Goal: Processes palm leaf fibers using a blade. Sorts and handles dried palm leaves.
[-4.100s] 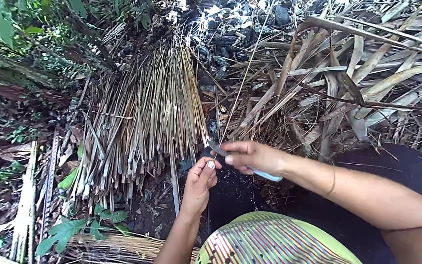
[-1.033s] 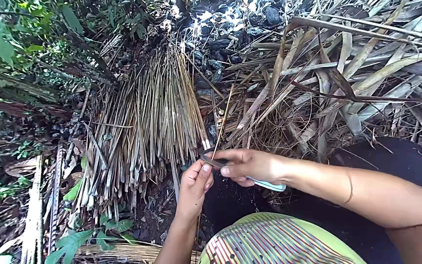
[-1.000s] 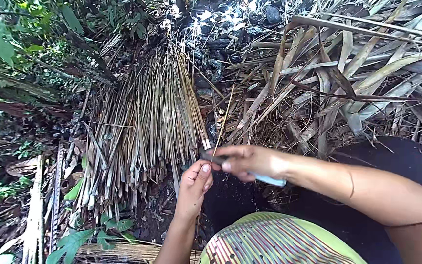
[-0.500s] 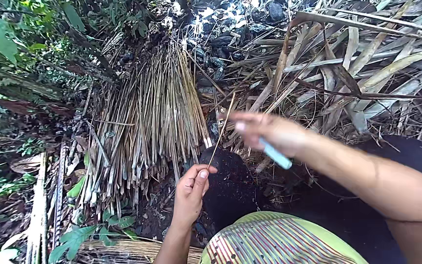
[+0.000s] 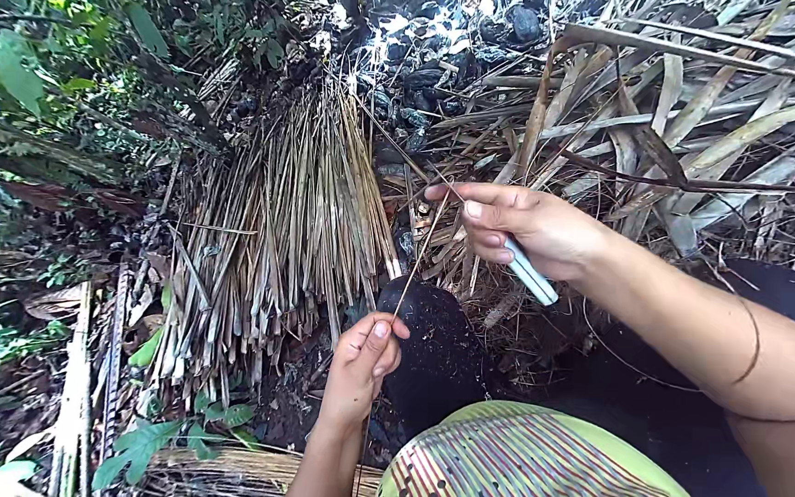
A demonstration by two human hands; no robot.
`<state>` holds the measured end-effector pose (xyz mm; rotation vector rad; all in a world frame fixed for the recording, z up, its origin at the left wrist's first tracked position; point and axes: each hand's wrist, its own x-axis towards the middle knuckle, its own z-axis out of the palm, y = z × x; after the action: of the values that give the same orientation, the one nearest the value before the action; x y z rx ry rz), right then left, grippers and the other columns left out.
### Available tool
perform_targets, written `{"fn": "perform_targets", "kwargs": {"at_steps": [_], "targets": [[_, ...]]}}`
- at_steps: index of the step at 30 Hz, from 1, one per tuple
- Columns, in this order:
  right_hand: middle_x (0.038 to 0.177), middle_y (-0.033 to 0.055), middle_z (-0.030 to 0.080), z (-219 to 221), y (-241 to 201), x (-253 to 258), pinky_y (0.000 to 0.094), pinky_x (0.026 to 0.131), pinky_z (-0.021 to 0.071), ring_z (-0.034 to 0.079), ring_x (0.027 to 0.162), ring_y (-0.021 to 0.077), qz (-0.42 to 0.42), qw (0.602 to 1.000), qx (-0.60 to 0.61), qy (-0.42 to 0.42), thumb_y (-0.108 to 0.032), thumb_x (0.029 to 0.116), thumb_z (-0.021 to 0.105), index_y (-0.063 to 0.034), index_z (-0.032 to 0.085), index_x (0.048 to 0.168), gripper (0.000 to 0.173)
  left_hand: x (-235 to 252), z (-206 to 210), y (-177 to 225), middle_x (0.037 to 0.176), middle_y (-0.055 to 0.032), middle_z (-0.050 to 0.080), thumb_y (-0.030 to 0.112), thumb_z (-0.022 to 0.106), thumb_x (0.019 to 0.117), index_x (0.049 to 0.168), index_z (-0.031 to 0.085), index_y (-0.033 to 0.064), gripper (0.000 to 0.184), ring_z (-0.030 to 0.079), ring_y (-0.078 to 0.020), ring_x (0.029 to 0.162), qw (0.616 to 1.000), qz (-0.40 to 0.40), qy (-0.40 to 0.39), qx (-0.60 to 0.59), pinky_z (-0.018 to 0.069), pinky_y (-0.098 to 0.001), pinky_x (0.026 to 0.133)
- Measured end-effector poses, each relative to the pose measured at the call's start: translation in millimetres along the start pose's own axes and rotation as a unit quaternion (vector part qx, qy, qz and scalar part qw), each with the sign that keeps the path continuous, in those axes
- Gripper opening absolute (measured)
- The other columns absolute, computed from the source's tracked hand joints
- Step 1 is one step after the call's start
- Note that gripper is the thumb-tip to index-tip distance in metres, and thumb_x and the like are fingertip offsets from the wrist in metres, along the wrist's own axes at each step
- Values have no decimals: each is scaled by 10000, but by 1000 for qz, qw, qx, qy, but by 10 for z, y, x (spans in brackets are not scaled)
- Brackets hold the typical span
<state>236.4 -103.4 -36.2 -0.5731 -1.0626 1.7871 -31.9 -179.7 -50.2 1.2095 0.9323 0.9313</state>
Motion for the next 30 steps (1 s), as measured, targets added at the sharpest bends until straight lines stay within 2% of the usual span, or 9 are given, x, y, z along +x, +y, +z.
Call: {"fn": "perform_targets", "kwargs": {"at_steps": [3, 6, 9, 13, 16, 19, 24, 27, 30], "targets": [[650, -70, 464, 157, 159, -90, 136, 455, 386, 424, 486, -10, 41, 998, 8, -41, -138, 1050, 449, -120, 476, 1480, 432, 43, 8, -19, 533, 183, 391, 294, 526, 1066, 985, 699, 190, 218, 375, 69, 445, 1000, -5, -7, -29, 337, -110, 452], [700, -93, 484, 333, 343, -151, 128, 494, 365, 411, 526, -37, 123, 986, -16, -109, -128, 1055, 475, -97, 504, 1436, 383, 60, 14, -44, 536, 192, 399, 299, 540, 1057, 977, 703, 203, 205, 378, 73, 448, 1000, 1, -3, -13, 336, -109, 452], [678, -112, 473, 45, 120, -24, 101, 467, 355, 392, 499, -54, 50, 998, -2, -33, -123, 1073, 429, -73, 587, 1343, 318, 19, -44, -60, 551, 193, 401, 320, 553, 1049, 975, 705, 205, 204, 374, 78, 470, 999, 16, 12, 47, 329, -107, 464], [632, -115, 420, -221, -236, 19, 126, 461, 393, 412, 477, -22, -62, 994, 7, 86, -139, 1091, 359, -123, 523, 1404, 353, -9, -77, -69, 533, 187, 396, 306, 531, 1058, 964, 700, 203, 219, 376, 76, 455, 999, 6, 23, 30, 331, -108, 456], [678, -56, 538, 178, 47, -182, 143, 462, 402, 452, 496, -6, 22, 1000, -8, -6, -112, 1048, 457, -150, 384, 1552, 511, 22, -42, -52, 535, 186, 399, 319, 534, 1061, 971, 697, 208, 217, 382, 71, 449, 999, -16, -4, -34, 343, -111, 455], [827, -51, 556, 471, 413, -248, 138, 505, 368, 419, 557, -27, 148, 982, -5, -119, -103, 1055, 491, -76, 448, 1480, 428, 43, -4, -36, 533, 189, 417, 318, 571, 1043, 961, 705, 208, 192, 390, 76, 443, 993, -41, -40, -105, 342, -109, 449], [668, -113, 466, 38, 47, -35, 107, 467, 360, 401, 499, -48, 3, 1000, 12, -7, -108, 1067, 418, -72, 577, 1352, 328, -40, -65, -40, 535, 196, 407, 341, 599, 1026, 949, 704, 210, 185, 397, 77, 443, 990, -54, -58, -116, 346, -104, 443], [654, -102, 437, -60, -95, -8, 125, 459, 392, 412, 483, -22, -35, 998, 24, 45, -133, 1081, 379, -97, 510, 1422, 367, -43, -82, -47, 537, 184, 415, 310, 589, 1034, 953, 701, 193, 181, 410, 72, 448, 986, -57, -52, -148, 355, -108, 446], [689, -59, 519, 279, 200, -163, 150, 470, 392, 440, 505, -7, 61, 998, -5, -33, -119, 1049, 456, -143, 392, 1545, 500, -7, -63, -39, 541, 178, 434, 283, 580, 1040, 951, 696, 180, 179, 428, 69, 449, 973, -79, -62, -207, 369, -107, 448]]}}
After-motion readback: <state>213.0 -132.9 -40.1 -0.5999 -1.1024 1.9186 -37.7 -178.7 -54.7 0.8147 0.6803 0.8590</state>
